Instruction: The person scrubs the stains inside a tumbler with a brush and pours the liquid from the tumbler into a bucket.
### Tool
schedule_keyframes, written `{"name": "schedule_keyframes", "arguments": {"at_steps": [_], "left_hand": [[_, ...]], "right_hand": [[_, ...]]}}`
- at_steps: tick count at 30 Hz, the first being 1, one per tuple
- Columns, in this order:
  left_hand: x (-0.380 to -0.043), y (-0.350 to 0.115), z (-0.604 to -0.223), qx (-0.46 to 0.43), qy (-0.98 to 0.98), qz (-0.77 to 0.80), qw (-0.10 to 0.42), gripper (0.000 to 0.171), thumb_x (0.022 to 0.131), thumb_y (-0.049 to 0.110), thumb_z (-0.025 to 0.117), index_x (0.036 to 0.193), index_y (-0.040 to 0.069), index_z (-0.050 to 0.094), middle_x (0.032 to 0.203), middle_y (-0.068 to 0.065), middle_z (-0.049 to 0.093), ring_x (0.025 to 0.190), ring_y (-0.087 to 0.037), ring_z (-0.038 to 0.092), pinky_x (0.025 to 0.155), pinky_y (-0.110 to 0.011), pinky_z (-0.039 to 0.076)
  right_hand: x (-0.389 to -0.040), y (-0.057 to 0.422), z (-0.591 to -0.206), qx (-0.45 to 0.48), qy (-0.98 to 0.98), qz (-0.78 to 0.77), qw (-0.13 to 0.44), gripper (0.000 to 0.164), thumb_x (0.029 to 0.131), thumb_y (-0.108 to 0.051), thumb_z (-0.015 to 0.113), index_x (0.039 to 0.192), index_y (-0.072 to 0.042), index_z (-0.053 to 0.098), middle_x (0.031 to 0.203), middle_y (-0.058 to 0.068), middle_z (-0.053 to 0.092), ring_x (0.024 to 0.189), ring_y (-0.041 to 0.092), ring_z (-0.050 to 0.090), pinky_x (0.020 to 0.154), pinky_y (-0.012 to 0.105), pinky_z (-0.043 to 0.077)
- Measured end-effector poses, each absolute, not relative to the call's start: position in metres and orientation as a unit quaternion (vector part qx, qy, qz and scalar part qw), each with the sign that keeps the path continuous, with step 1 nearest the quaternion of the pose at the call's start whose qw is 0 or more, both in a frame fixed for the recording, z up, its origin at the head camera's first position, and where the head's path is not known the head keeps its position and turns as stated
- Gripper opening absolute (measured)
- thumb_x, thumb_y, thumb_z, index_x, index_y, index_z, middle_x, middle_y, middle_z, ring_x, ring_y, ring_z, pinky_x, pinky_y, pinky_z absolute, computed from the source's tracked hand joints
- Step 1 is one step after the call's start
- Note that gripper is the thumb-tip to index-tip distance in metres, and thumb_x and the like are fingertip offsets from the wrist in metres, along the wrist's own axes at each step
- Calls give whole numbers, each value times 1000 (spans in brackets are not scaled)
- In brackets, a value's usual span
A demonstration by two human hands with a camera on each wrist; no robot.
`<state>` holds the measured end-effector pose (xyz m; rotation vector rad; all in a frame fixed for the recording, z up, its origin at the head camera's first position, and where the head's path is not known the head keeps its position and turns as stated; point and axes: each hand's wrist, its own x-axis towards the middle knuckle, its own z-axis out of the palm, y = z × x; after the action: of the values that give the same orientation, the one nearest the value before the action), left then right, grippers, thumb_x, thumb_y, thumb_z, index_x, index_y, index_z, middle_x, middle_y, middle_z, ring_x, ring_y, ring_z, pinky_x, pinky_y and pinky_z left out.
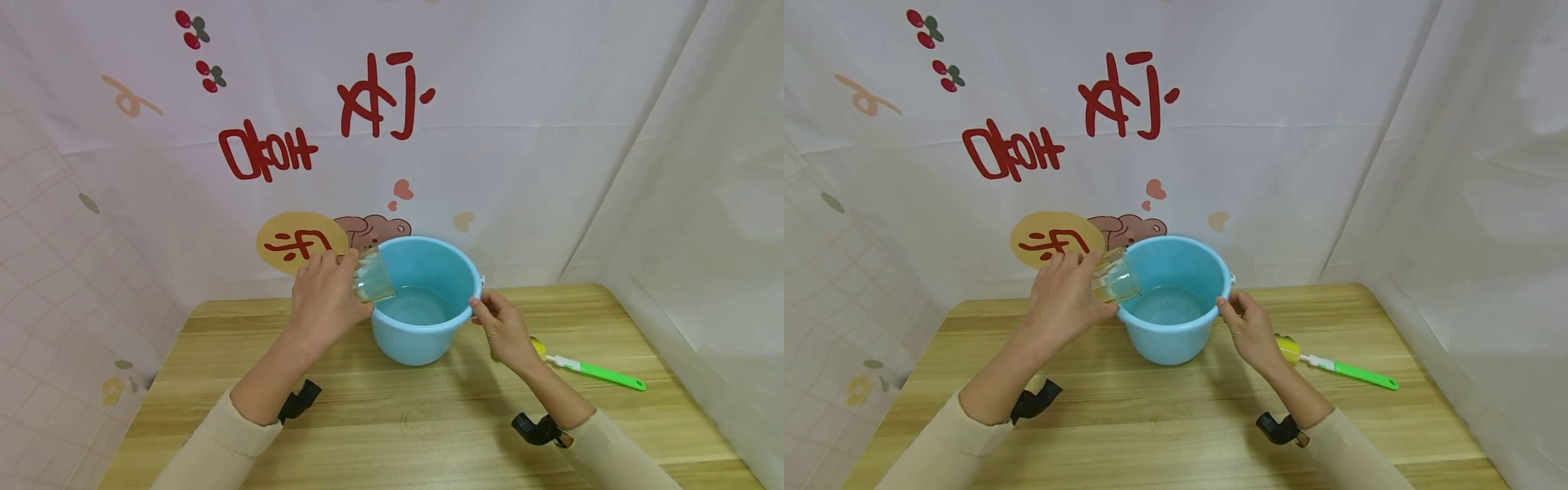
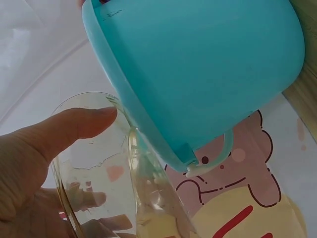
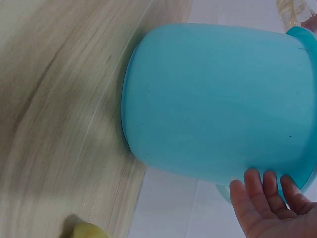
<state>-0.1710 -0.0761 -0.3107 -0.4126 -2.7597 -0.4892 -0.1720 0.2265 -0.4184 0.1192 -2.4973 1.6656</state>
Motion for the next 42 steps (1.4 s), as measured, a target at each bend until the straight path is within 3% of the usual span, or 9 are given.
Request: {"name": "schedule_keyframes", "arguments": {"at_steps": [12,21,32,42], "left_hand": [[-171,-75,-309,-144,-965,-159,150,76,69,22,97,133,4,61,104,-19,61,99,-37,52,79,-48,47],[-172,-73,-309,-144,-967,-150,150,80,67,23,99,135,4,61,105,-19,61,99,-37,52,79,-48,47],[-172,-71,-306,-141,-969,-142,145,83,66,24,100,136,3,61,105,-19,61,98,-36,51,78,-47,46],[-171,-70,-305,-143,-970,-138,142,85,66,23,101,138,4,60,107,-19,62,99,-36,51,79,-47,46]], "right_hand": [[-171,227,-417,40,-831,551,65,41,110,-31,57,125,6,64,115,17,68,103,19,68,93,37,59],[-172,227,-419,43,-832,550,66,42,111,-32,56,126,6,64,115,17,68,106,25,68,96,47,58],[-172,227,-419,47,-829,552,70,40,110,-30,56,126,6,64,116,16,68,106,21,68,95,42,59],[-172,228,-418,49,-830,551,70,39,110,-30,57,127,6,63,116,16,68,105,20,67,96,45,58]]}}
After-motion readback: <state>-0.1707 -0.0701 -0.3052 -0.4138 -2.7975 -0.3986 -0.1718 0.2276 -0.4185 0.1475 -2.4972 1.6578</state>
